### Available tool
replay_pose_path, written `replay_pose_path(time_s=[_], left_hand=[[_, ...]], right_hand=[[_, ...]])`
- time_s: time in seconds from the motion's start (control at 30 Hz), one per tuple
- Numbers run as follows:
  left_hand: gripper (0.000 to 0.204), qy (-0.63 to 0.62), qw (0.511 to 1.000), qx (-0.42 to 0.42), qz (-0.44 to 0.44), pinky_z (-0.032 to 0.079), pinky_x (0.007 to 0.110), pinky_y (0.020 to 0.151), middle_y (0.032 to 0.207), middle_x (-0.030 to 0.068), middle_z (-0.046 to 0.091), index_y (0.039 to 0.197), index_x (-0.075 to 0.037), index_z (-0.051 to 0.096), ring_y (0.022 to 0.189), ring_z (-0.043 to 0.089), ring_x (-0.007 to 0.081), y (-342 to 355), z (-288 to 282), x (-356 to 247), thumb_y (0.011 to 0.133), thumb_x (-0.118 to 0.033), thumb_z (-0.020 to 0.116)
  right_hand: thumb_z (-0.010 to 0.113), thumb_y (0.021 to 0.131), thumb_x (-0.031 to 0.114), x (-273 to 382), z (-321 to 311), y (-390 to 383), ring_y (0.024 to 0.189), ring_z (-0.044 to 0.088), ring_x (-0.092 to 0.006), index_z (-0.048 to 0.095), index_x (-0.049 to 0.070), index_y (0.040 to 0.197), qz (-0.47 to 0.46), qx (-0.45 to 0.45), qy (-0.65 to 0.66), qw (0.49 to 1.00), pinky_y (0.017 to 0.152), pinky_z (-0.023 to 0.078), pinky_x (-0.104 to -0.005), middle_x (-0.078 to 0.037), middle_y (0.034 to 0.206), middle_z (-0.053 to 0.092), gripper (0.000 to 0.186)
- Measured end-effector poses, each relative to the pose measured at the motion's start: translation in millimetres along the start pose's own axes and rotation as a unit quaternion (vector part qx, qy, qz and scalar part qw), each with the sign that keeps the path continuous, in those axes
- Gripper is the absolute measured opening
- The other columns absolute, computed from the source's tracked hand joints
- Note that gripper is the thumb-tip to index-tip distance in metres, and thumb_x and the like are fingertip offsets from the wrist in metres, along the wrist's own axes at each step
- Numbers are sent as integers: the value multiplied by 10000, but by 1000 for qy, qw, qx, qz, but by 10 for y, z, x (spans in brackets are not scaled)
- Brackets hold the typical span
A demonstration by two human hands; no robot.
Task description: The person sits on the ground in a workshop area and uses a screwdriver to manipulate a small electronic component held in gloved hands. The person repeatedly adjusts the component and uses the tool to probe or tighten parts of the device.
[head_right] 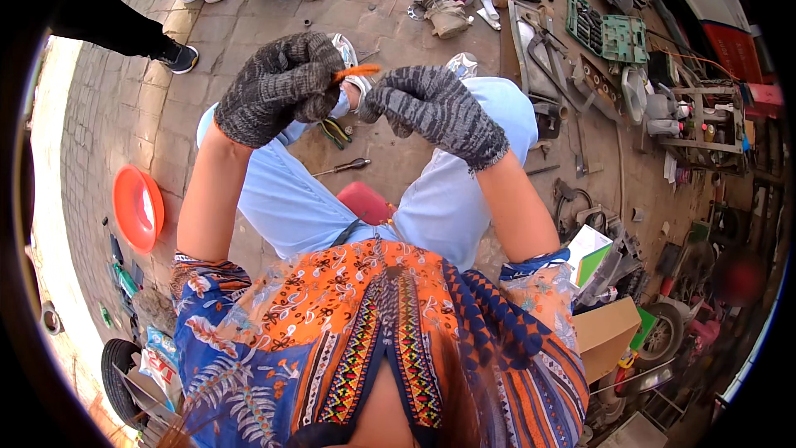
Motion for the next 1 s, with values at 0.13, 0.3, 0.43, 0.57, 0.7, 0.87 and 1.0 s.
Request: replay_pose_path(time_s=[0.13, 0.3, 0.43, 0.57, 0.7, 0.87, 1.0], left_hand=[[174, 321, 944, 50, 53, 440, 233, 568, 703, 24, 624, 881, -27, 630, 639, 577, 85, 36, 89, 207, 845, -195, 600], [179, 166, 981, -91, 50, 423, 207, 549, 733, 51, 613, 886, -2, 609, 642, 547, 85, 86, -184, 94, 816, -166, 633], [164, -54, 996, 48, -46, 416, 203, 538, 688, 34, 601, 861, -1, 611, 600, 533, 76, -43, 2, 261, 814, -157, 631], [148, 237, 969, 62, -7, 423, 202, 542, 693, 41, 604, 849, -3, 605, 601, 525, 79, 39, 3, 352, 801, -136, 651], [149, 121, 983, -137, 28, 404, 199, 524, 674, 24, 586, 853, -11, 603, 573, 504, 75, 37, -338, 390, 826, -154, 636], [173, -103, 991, 62, -53, 444, 217, 559, 734, 39, 624, 886, -7, 631, 626, 567, 90, -113, -87, 363, 835, -171, 611], [144, 260, 960, 103, 8, 449, 234, 576, 667, 43, 612, 800, 5, 609, 599, 552, 114, -53, 18, 451, 798, -133, 649]], right_hand=[[546, 889, 212, 189, -130, 69, 705, 596, -148, 640, 9, 893, -107, -54, -112, 986, 661, 474, -287, -82, 773, 645, 223], [634, 835, 174, 56, 256, -45, 674, 615, -200, 662, 29, 918, -109, 29, -97, 989, 646, 484, -304, -108, 798, 655, 170], [585, 879, 233, -245, 53, 143, 649, 560, -109, 648, 35, 973, 78, 18, 38, 996, 603, 462, -248, -51, 759, 640, 228], [604, 849, 207, 178, -133, 174, 723, 623, -197, 643, 34, 1002, -255, -60, -245, 934, 640, 487, -289, -100, 806, 650, 234], [671, 790, 200, 268, 262, 31, 766, 639, -256, 665, 71, 980, -110, 47, -123, 985, 683, 501, -334, -119, 841, 660, 229], [662, 799, 211, -209, 168, 104, 680, 620, -211, 661, 61, 982, 59, 81, -60, 993, 647, 488, -312, -91, 795, 660, 237], [632, 831, 236, -164, -135, 280, 702, 623, -239, 634, -6, 975, 17, -55, -46, 997, 651, 489, -316, -144, 810, 652, 282]])
Point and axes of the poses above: each hand's wrist, its own y-axis towards the middle knuckle, its own z-axis out of the palm, x = y × z, the point moved 8 cm from there along y, towards the middle knuckle
